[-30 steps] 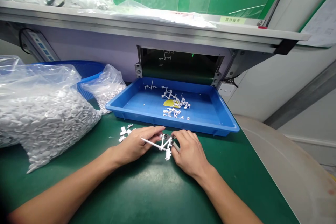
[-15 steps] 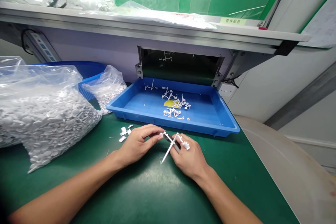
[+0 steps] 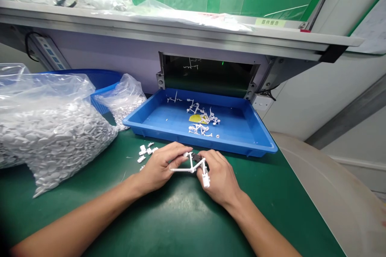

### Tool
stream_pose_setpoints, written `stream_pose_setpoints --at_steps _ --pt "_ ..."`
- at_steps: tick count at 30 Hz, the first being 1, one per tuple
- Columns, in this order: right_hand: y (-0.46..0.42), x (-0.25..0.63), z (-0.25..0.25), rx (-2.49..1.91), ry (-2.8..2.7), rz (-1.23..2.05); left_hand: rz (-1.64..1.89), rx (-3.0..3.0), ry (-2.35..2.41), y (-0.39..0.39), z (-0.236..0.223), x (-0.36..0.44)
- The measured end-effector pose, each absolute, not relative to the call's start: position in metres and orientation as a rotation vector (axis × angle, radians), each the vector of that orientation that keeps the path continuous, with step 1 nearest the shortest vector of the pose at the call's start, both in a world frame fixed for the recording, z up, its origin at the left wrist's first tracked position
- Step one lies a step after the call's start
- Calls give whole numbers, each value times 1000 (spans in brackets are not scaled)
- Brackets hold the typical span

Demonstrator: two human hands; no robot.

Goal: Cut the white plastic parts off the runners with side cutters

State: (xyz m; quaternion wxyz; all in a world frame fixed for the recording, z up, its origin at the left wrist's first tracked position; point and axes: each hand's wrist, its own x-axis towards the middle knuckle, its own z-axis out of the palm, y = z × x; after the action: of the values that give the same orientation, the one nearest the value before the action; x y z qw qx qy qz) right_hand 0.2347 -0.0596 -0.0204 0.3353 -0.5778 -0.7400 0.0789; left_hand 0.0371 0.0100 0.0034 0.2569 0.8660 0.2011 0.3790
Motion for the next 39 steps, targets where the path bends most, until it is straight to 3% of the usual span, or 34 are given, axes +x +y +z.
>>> stream_pose_setpoints --at_steps 28,32,37,39 --pt "-45 264 -36 -1845 -1975 156 961 2175 717 12 -10 45" --pt "-48 269 -47 -1852 -1994 237 1216 2224 797 1 40 19" --pt "-46 271 -56 -1884 -1956 343 1849 2402 1202 7 159 -73" --pt "-47 270 -54 -1851 -1970 349 1770 2509 1523 18 193 -114"
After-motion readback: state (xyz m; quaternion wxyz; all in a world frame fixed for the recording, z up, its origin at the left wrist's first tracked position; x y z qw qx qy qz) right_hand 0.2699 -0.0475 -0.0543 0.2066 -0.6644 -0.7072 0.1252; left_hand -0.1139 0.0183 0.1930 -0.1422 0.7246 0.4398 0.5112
